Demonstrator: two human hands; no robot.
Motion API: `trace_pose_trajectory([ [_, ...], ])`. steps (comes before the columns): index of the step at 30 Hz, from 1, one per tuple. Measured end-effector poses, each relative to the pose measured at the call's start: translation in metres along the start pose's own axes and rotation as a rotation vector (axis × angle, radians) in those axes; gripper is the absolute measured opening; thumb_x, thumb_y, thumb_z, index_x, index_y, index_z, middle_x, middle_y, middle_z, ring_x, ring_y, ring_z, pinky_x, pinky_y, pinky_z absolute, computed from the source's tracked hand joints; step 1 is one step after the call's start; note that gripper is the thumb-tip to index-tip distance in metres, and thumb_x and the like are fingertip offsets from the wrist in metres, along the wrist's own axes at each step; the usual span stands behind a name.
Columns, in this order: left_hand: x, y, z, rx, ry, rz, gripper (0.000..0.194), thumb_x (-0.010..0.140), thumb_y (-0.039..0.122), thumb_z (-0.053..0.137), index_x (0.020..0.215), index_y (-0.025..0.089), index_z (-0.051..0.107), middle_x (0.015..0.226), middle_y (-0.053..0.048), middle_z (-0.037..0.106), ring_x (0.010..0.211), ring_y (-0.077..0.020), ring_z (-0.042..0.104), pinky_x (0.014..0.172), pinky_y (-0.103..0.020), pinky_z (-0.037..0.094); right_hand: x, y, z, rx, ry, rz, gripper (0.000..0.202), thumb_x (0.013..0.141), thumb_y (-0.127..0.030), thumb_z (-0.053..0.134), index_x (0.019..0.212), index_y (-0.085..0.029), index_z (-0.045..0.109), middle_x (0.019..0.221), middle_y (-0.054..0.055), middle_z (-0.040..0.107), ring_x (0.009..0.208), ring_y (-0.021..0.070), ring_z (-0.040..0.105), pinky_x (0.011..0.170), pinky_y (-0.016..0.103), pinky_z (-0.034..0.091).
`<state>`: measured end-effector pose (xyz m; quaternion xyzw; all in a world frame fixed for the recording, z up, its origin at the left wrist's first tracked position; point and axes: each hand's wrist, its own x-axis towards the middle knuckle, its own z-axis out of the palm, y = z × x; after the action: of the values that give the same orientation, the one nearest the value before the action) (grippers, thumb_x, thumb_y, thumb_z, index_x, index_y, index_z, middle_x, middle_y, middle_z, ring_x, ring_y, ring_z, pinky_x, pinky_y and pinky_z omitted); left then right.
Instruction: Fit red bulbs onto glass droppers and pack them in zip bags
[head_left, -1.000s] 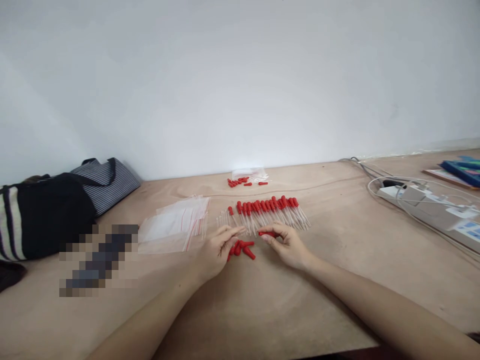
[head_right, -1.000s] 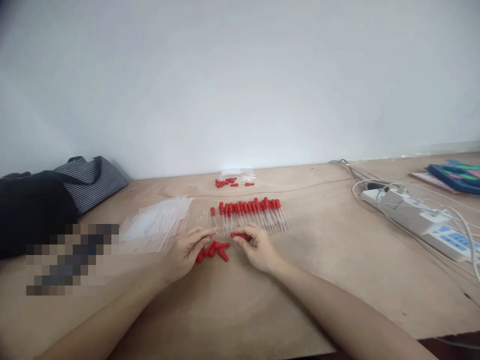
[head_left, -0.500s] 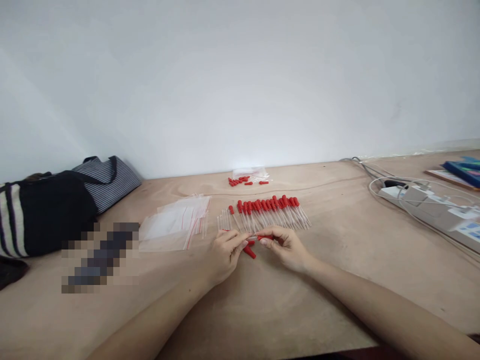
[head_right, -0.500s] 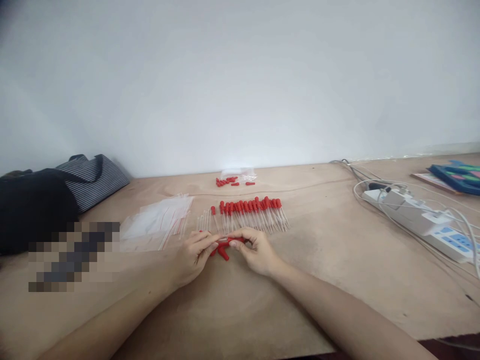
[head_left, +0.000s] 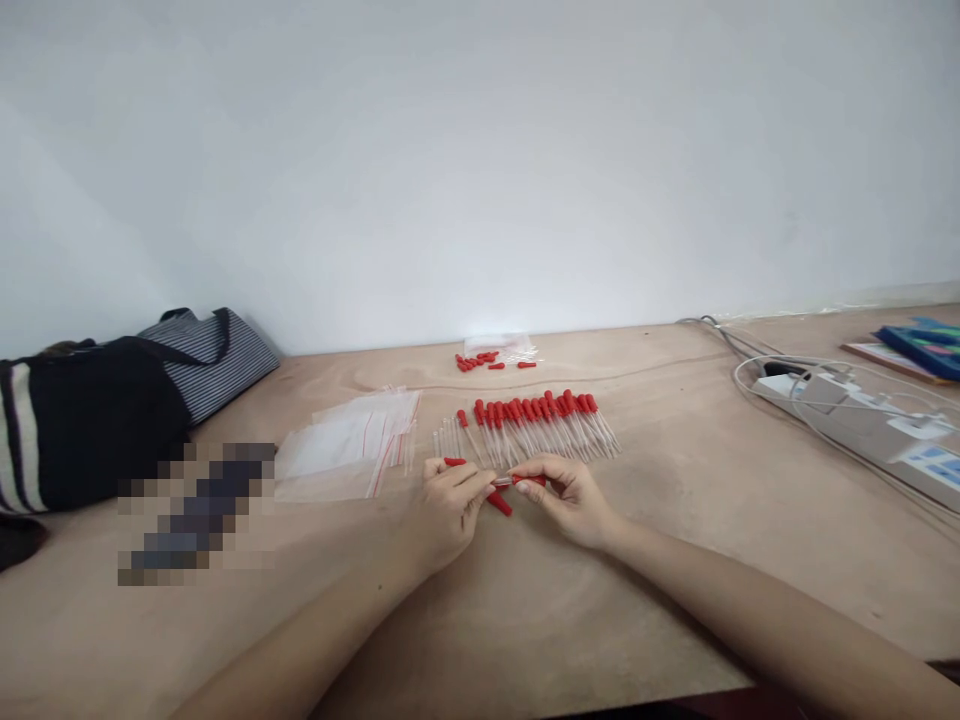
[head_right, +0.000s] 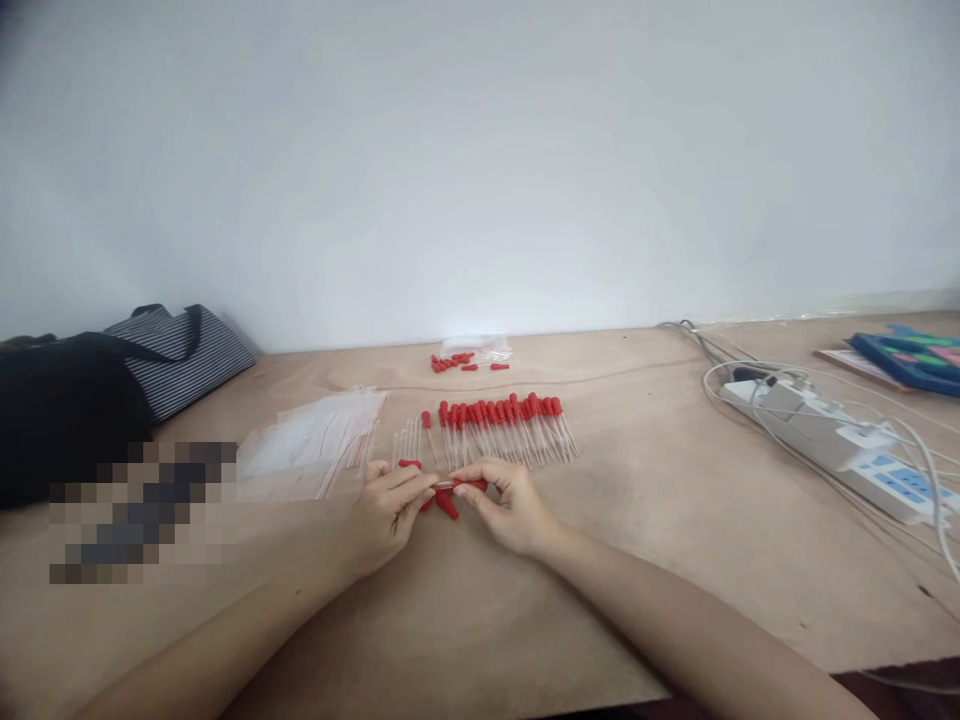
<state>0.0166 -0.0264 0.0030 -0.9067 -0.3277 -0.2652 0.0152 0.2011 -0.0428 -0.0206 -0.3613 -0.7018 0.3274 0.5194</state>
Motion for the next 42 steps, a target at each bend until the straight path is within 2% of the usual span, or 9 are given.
trace_pose_trajectory([
  [7,-0.002,0.004,0.002,-0.013,0.016,0.009,0.025,0.087,0.018,0.032,0.081,0.017,0.057,0.062,0.000,0.055,0.057,-0.0118,0.047,0.062,-0.029,0.024,-0.002,-0.001,0.003,0.002,0.036,0.011,0.015,0.072,-0.025,0.060,0.084,-0.019,0.065,0.077,0.004,0.067,0.069,0.0139,0.061,0.063,0.026,0.048],
  [14,-0.005,0.004,0.005,0.010,-0.026,0.012,0.025,0.086,0.016,0.032,0.082,0.017,0.057,0.062,0.000,0.054,0.058,-0.0121,0.047,0.062,-0.029,0.023,0.000,-0.005,-0.003,-0.126,-0.065,-0.158,0.015,0.076,-0.020,0.054,0.086,-0.018,0.065,0.075,0.004,0.066,0.065,0.0110,0.059,0.059,0.022,0.047],
  [23,-0.006,0.006,0.008,0.092,-0.030,0.017,0.026,0.084,0.013,0.033,0.078,0.017,0.057,0.062,0.000,0.056,0.059,-0.0129,0.050,0.061,-0.030,0.022,0.003,-0.004,-0.001,-0.200,-0.150,-0.205,0.017,0.079,-0.020,0.049,0.087,-0.018,0.064,0.077,0.004,0.065,0.070,0.0115,0.060,0.064,0.023,0.048],
  [29,-0.005,0.005,0.012,0.105,-0.015,0.002,0.026,0.085,0.017,0.034,0.077,0.017,0.058,0.061,0.000,0.059,0.057,-0.0130,0.051,0.060,-0.030,0.021,0.005,0.002,0.003,-0.154,-0.144,-0.124,0.015,0.076,-0.021,0.052,0.084,-0.019,0.065,0.075,0.004,0.065,0.067,0.0118,0.060,0.063,0.024,0.048],
  [33,-0.001,0.003,0.007,0.049,0.033,-0.012,0.023,0.086,0.019,0.036,0.088,0.020,0.059,0.067,0.001,0.063,0.060,-0.0121,0.054,0.063,-0.030,0.022,0.005,0.005,0.002,0.036,-0.068,0.062,0.022,0.071,-0.026,0.060,0.091,-0.019,0.061,0.080,0.004,0.066,0.073,0.0142,0.062,0.066,0.027,0.050],
  [35,0.001,0.003,0.003,0.025,0.063,-0.033,0.021,0.086,0.021,0.038,0.093,0.020,0.058,0.072,0.001,0.066,0.062,-0.0120,0.056,0.065,-0.031,0.022,0.005,0.004,0.002,0.082,-0.045,0.117,0.023,0.068,-0.028,0.062,0.088,-0.018,0.061,0.079,0.004,0.066,0.074,0.0147,0.062,0.068,0.027,0.050],
  [38,0.001,0.005,-0.001,-0.007,0.093,-0.056,0.019,0.086,0.023,0.041,0.084,0.020,0.060,0.071,0.002,0.067,0.060,-0.0116,0.057,0.066,-0.031,0.022,0.004,0.000,0.002,0.033,-0.026,0.131,0.013,0.069,-0.028,0.061,0.077,-0.017,0.063,0.073,0.003,0.066,0.069,0.0138,0.061,0.066,0.027,0.049],
  [42,-0.001,0.010,0.000,-0.027,0.153,-0.063,0.018,0.084,0.021,0.043,0.077,0.020,0.060,0.068,0.004,0.068,0.058,-0.0109,0.057,0.066,-0.032,0.023,0.003,-0.001,0.007,0.067,0.016,0.159,0.013,0.069,-0.028,0.060,0.075,-0.017,0.064,0.072,0.004,0.067,0.067,0.0143,0.061,0.064,0.027,0.050],
])
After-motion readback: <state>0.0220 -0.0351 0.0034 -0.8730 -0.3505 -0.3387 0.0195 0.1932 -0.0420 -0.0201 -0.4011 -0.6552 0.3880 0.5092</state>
